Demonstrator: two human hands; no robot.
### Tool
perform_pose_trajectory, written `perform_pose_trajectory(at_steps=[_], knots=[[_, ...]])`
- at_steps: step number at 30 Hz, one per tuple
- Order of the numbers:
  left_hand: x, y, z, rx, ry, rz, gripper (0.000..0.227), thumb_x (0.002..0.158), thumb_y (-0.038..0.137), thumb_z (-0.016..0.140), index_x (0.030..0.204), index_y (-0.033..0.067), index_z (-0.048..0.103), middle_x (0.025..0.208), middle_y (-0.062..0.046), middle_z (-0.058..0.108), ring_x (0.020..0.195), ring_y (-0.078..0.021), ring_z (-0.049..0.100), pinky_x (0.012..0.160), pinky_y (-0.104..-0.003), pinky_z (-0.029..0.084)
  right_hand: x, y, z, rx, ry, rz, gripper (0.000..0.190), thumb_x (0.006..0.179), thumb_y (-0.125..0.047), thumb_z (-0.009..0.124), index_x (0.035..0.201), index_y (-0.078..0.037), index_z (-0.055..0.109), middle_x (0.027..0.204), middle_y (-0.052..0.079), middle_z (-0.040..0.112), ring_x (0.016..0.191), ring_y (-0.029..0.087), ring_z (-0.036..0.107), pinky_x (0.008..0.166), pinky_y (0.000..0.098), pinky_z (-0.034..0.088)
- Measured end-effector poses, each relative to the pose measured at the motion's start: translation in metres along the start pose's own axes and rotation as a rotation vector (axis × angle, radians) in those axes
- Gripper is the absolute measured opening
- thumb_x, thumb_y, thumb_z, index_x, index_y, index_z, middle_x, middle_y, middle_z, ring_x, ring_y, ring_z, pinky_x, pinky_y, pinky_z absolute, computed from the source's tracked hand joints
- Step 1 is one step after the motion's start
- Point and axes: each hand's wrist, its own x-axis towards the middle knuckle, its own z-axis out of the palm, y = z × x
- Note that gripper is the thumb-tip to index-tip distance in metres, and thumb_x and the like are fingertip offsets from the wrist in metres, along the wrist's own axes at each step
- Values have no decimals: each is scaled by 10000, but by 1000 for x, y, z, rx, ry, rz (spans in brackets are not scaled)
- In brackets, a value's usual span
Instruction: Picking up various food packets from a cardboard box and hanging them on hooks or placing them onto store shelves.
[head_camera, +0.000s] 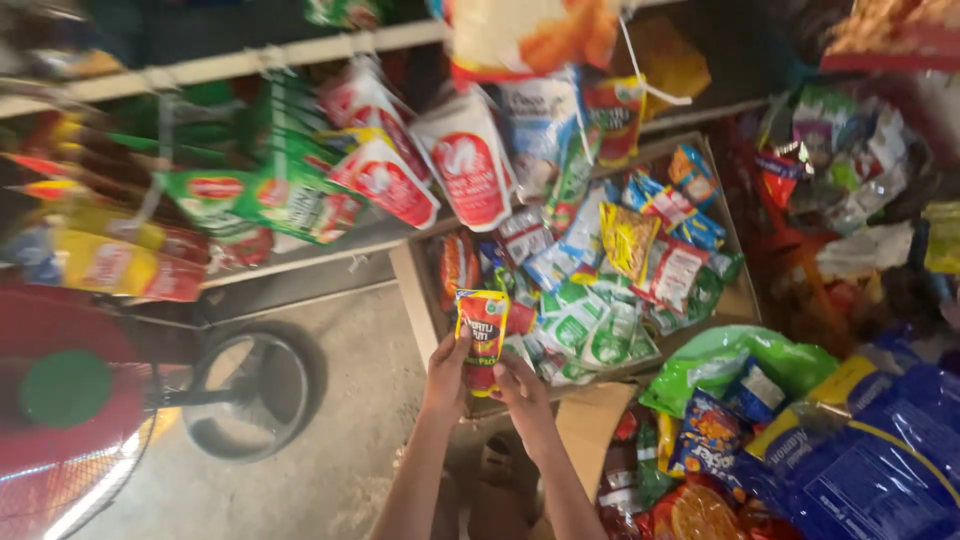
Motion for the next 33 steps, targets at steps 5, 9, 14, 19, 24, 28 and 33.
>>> perform_pose_trajectory(at_steps=[5,9,14,19,24,28,33], knots=[[4,42,-11,134,-32,151,308,1029,282,654,1083,-7,746,997,-48,758,887,-108,673,812,-303,540,17,-9,41,-65,-72,-169,466,988,-307,627,1394,-89,554,1121,12,693,966,87,623,808,277,521],[-7,85,0,141,-82,250,323,1018,280,645,1115,-10,751,1010,-25,761,920,-96,657,849,-291,520,23,-39,74,-144,-91,-377,411,976,-317,657,1288,-52,629,1083,12,726,968,79,645,841,263,535],[-22,135,6,64,-94,212,344,1001,264,626,1276,63,675,1176,-54,711,1071,-127,658,908,-340,546,30,-55,95,-373,-9,-319,396,1016,-343,635,1267,-40,672,916,113,677,789,165,556,703,337,463],[-28,173,30,58,-33,346,639,931,76,633,1497,225,376,1411,-81,593,1221,-190,620,974,-406,541,39,-79,115,-353,-22,-542,417,989,-354,625,1253,-32,644,993,73,739,902,133,673,815,288,548],[-52,208,58,439,-133,716,748,901,-88,600,1538,180,315,1603,15,336,1348,-152,508,1064,-346,493,37,-98,130,-292,-18,-638,395,1006,-311,591,1288,-37,625,1028,58,730,933,118,655,828,284,527],[-34,205,49,514,-156,718,643,925,-74,625,1504,151,458,1475,-67,502,1284,-186,586,1014,-353,535,40,-102,135,-283,4,-648,347,1019,-306,589,1209,-25,660,951,59,732,864,111,658,772,289,540],[-30,207,53,613,-84,734,602,919,-73,629,1467,146,511,1433,-74,541,1258,-167,600,962,-324,548,48,-96,135,-291,67,-406,317,1018,-294,603,1194,-42,681,827,92,649,696,157,537,627,331,448]])
